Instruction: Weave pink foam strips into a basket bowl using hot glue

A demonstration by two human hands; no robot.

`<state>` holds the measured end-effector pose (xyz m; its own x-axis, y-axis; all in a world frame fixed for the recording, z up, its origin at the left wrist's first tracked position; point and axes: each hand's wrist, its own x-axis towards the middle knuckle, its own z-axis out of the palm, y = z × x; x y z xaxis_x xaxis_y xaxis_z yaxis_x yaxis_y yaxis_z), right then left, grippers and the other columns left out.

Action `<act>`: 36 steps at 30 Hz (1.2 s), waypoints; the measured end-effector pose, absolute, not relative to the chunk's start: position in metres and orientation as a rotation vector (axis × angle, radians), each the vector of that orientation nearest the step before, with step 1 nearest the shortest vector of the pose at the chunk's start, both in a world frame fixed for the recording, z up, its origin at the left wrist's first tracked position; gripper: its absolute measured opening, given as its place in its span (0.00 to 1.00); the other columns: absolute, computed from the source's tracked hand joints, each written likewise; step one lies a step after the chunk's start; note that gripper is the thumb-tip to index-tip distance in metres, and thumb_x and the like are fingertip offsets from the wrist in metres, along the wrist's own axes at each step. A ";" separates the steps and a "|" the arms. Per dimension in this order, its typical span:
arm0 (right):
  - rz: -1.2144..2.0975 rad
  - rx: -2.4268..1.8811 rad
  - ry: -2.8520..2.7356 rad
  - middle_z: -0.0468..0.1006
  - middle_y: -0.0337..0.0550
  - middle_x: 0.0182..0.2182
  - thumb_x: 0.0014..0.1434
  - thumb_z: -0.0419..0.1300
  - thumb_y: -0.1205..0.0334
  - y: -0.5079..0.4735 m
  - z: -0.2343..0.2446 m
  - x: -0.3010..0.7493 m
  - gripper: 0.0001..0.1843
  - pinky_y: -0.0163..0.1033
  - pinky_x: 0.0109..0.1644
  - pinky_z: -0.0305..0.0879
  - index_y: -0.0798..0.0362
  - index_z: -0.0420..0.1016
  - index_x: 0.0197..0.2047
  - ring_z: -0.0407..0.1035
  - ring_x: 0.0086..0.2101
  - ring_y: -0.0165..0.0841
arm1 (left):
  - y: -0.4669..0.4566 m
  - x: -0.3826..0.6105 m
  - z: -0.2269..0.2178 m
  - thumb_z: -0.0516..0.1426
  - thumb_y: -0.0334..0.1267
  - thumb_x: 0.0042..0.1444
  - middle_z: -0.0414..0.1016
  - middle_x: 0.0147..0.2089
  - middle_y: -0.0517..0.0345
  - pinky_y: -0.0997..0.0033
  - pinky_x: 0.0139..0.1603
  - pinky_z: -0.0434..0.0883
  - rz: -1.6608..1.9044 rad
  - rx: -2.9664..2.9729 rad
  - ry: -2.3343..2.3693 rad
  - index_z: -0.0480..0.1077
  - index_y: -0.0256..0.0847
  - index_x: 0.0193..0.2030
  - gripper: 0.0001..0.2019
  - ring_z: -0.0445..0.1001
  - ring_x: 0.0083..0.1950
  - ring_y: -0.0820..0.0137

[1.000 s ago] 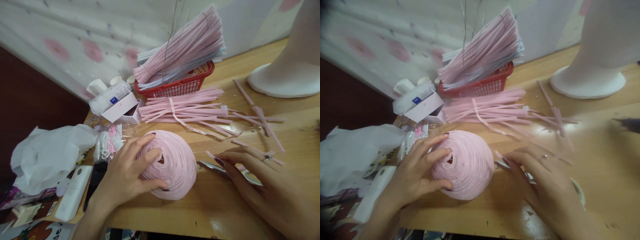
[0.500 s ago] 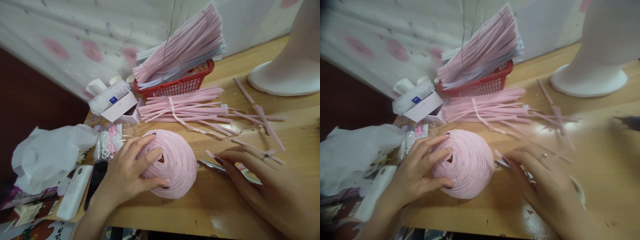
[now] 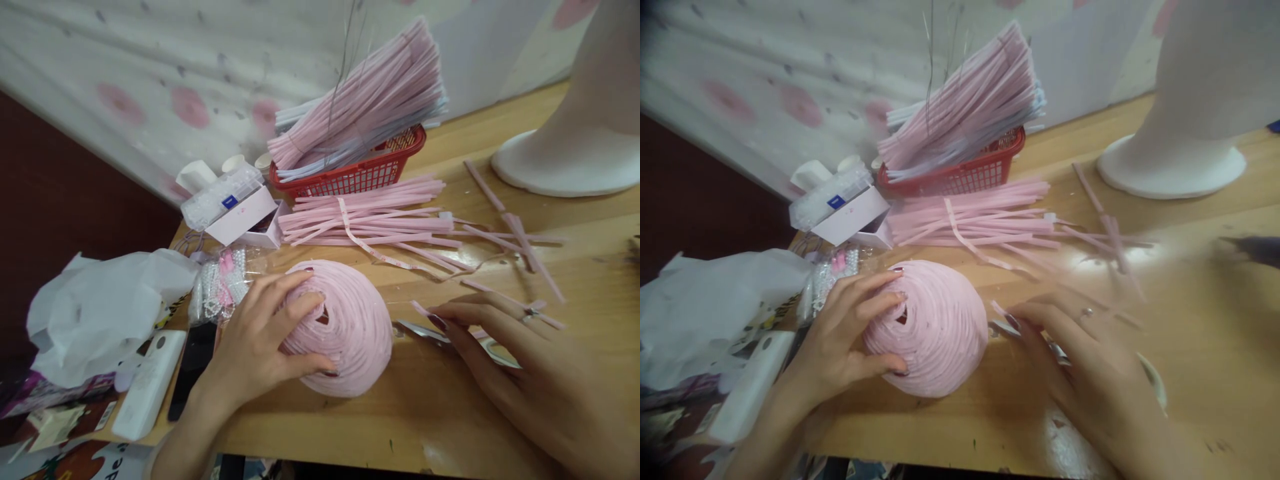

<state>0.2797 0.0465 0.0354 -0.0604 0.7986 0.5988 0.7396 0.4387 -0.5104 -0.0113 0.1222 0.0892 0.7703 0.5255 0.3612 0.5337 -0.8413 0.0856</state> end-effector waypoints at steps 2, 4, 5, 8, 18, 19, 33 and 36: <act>0.088 -1.318 -1.804 0.80 0.40 0.34 0.69 0.55 0.63 0.047 0.036 0.279 0.06 0.41 0.35 0.68 0.46 0.73 0.42 0.76 0.31 0.36 | 0.122 -0.011 0.090 0.55 0.60 0.62 0.67 0.63 0.43 0.59 0.63 0.63 -0.573 -2.936 -0.867 0.63 0.41 0.58 0.27 0.65 0.62 0.58; 0.102 -1.322 -1.802 0.80 0.40 0.34 0.69 0.55 0.63 0.047 0.036 0.279 0.06 0.41 0.36 0.68 0.46 0.73 0.41 0.76 0.32 0.36 | 0.122 -0.011 0.090 0.55 0.59 0.63 0.67 0.63 0.44 0.59 0.63 0.62 -0.567 -2.942 -0.863 0.63 0.41 0.57 0.27 0.64 0.63 0.58; 0.108 -1.322 -1.805 0.80 0.40 0.34 0.69 0.55 0.62 0.047 0.035 0.279 0.06 0.41 0.36 0.68 0.46 0.73 0.41 0.76 0.32 0.36 | 0.122 -0.011 0.090 0.55 0.59 0.63 0.66 0.63 0.44 0.59 0.63 0.62 -0.567 -2.946 -0.862 0.63 0.41 0.57 0.26 0.64 0.63 0.59; 0.108 -1.330 -1.804 0.80 0.40 0.34 0.70 0.54 0.61 0.047 0.033 0.279 0.07 0.42 0.36 0.68 0.45 0.73 0.42 0.76 0.32 0.37 | 0.123 -0.012 0.089 0.55 0.59 0.63 0.65 0.64 0.44 0.58 0.64 0.61 -0.558 -2.957 -0.869 0.63 0.41 0.58 0.26 0.63 0.64 0.58; 0.114 -1.376 -1.843 0.79 0.40 0.35 0.71 0.53 0.62 0.044 0.028 0.281 0.07 0.41 0.37 0.69 0.46 0.72 0.43 0.76 0.35 0.36 | 0.125 -0.011 0.087 0.54 0.60 0.63 0.64 0.64 0.44 0.59 0.65 0.59 -0.551 -2.945 -0.855 0.63 0.40 0.58 0.28 0.62 0.64 0.58; 0.113 -1.372 -1.851 0.79 0.40 0.35 0.71 0.53 0.62 0.044 0.027 0.281 0.07 0.40 0.37 0.68 0.46 0.72 0.44 0.76 0.34 0.35 | 0.125 -0.011 0.087 0.54 0.60 0.63 0.64 0.64 0.44 0.58 0.65 0.60 -0.550 -2.945 -0.851 0.63 0.40 0.58 0.28 0.62 0.64 0.58; 0.123 -1.378 -1.883 0.79 0.42 0.39 0.70 0.54 0.65 0.039 0.019 0.285 0.07 0.41 0.41 0.69 0.47 0.70 0.48 0.76 0.36 0.36 | 0.123 -0.010 0.094 0.57 0.59 0.62 0.69 0.60 0.43 0.56 0.59 0.68 -0.522 -2.911 -0.863 0.64 0.41 0.55 0.26 0.66 0.60 0.58; 0.094 -1.356 -1.911 0.80 0.42 0.39 0.69 0.55 0.66 0.040 0.018 0.287 0.07 0.39 0.39 0.70 0.47 0.71 0.48 0.77 0.36 0.36 | 0.123 -0.009 0.094 0.57 0.58 0.62 0.71 0.59 0.42 0.56 0.56 0.70 -0.532 -2.894 -0.844 0.64 0.42 0.55 0.24 0.68 0.58 0.58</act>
<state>0.2866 0.0400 0.0180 -0.1307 0.8294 0.5431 0.7722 0.4288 -0.4689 -0.0090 0.1227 0.0941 0.7878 0.5065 0.3504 0.5346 -0.8449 0.0193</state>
